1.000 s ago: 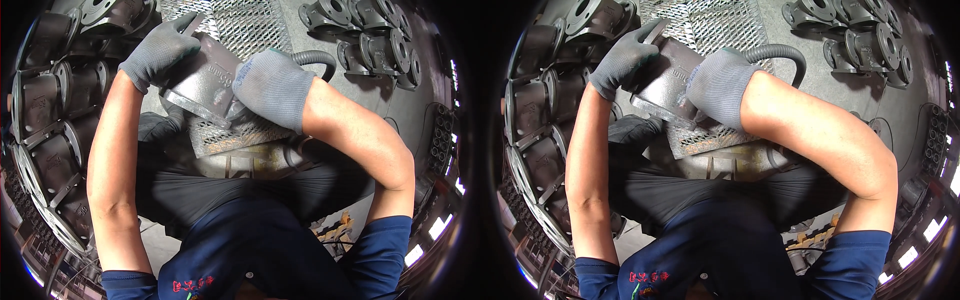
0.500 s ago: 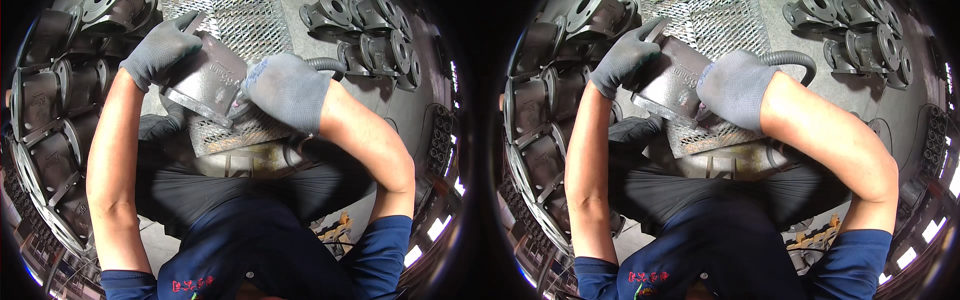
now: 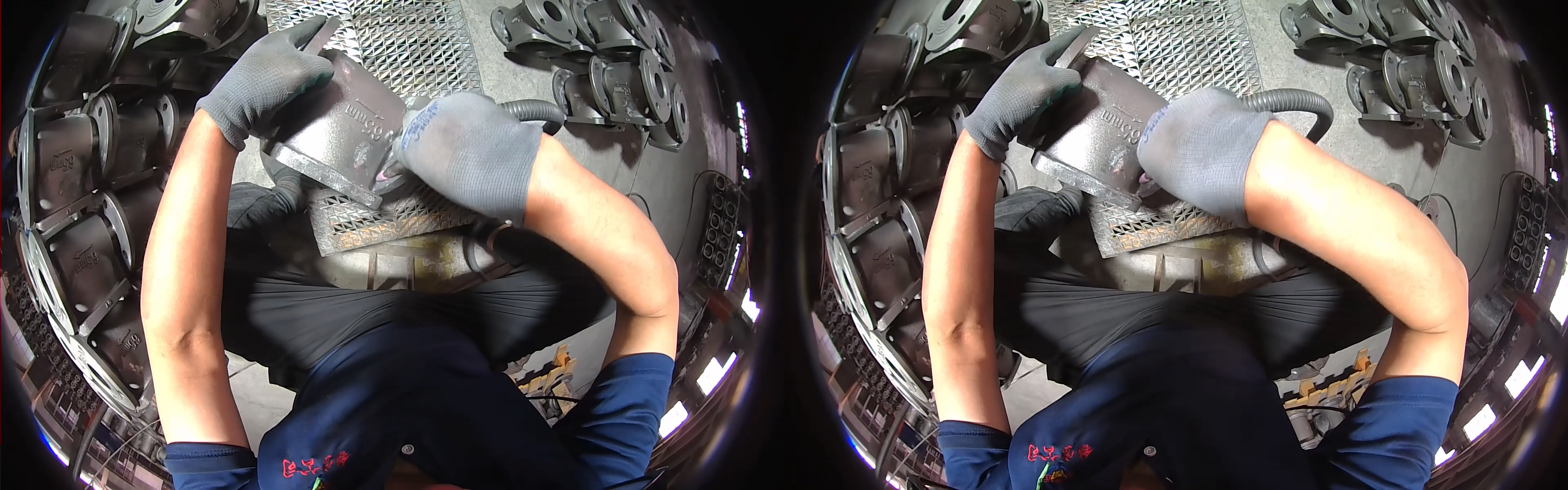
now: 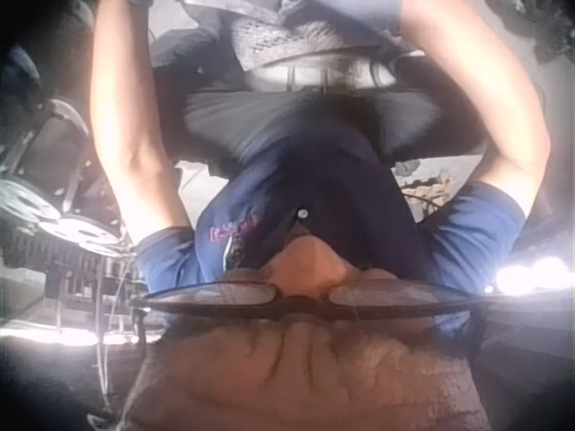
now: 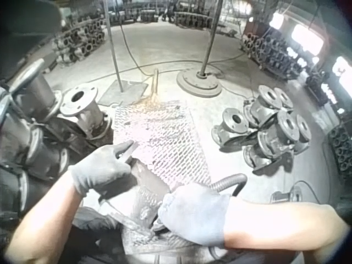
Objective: The person, wearing gloves and seated on the floor, uses a hand-held rotary grinding tool to smooth the interior and exterior edges of several metal pipe flanges, rotating each flange by hand to access all surfaces before setting it aside.
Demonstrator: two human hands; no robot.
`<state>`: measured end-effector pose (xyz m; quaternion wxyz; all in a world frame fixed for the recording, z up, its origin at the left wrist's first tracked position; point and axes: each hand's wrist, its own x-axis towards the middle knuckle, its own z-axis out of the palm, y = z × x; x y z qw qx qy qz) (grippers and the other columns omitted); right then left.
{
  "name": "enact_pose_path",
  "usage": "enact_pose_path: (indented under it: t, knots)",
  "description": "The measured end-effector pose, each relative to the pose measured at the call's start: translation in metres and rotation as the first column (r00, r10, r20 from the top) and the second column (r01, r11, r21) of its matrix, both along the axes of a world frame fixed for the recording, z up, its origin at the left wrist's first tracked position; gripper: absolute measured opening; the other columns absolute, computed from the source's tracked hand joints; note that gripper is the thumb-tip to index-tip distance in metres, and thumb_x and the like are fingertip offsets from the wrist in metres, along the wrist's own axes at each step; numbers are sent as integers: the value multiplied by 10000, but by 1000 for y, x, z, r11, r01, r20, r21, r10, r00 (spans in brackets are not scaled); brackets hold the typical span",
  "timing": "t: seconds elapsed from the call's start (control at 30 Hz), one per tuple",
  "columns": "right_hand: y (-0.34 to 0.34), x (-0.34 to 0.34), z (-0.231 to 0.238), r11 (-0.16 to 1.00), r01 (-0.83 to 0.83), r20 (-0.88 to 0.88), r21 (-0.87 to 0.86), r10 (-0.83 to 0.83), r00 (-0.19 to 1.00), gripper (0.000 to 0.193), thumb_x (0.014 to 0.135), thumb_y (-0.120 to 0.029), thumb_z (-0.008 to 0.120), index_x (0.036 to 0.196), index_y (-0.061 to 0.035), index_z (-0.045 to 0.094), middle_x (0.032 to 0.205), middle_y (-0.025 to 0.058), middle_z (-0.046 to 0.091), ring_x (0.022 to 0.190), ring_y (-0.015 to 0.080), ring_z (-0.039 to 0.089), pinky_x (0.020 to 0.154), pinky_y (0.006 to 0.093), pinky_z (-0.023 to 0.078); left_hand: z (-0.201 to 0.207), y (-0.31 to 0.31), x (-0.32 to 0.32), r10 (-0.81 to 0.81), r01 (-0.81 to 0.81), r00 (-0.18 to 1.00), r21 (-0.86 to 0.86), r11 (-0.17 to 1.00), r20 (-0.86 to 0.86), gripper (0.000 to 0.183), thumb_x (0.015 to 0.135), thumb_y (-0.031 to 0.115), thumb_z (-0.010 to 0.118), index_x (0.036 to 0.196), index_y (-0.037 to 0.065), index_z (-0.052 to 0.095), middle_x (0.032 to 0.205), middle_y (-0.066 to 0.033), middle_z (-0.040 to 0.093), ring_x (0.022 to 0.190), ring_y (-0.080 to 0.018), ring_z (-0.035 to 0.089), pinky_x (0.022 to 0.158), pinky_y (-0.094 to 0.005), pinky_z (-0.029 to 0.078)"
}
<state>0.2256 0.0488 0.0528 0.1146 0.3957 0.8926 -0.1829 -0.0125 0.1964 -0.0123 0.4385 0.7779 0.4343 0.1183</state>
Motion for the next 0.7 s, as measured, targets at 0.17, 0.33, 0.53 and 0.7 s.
enact_pose_path:
  t: [0.17, 0.33, 0.53, 0.7]
  knots:
    - [0, -5, -2, 1000, -21, -38, 14, 22, 999, 154, 953, -77, 635, 1011, -11, 761, 942, 194, 758, 897, 366, 777, 785, 456, 641, 5, -1, 0, -1, -2, 996, -29, 1000, -89, 706, 888, 269, 721, 1553, 48, 632, 1230, -264, 771, 1033, -305, 768, 966, -369, 592]
    - [-3, -2, 2, 999, 3, -28, -34, -4, 1000, 167, 975, -85, 617, 1046, -25, 756, 985, 187, 765, 957, 359, 787, 859, 459, 645, 7, -3, 2, -110, 112, 993, 69, 991, -43, 695, 908, 272, 720, 1552, 27, 623, 1372, -271, 738, 1144, -380, 763, 1036, -391, 578]
    - [0, 1, 10, 1000, 2, 44, 23, -3, 999, 155, 981, -47, 633, 1062, -16, 762, 989, 194, 773, 919, 343, 801, 784, 436, 665, 5, -4, -1, -75, 79, 996, 70, 994, -57, 748, 880, 300, 727, 1559, 6, 614, 1303, -265, 769, 1114, -348, 769, 1029, -384, 574]
    - [2, 1, 19, 1000, -22, 75, -2, 23, 997, 176, 995, -43, 623, 1090, -9, 766, 990, 193, 774, 909, 347, 795, 797, 436, 662, 4, -4, 3, -32, 33, 999, 34, 999, -35, 766, 882, 309, 723, 1580, 16, 603, 1282, -267, 775, 1093, -327, 776, 1011, -375, 580]
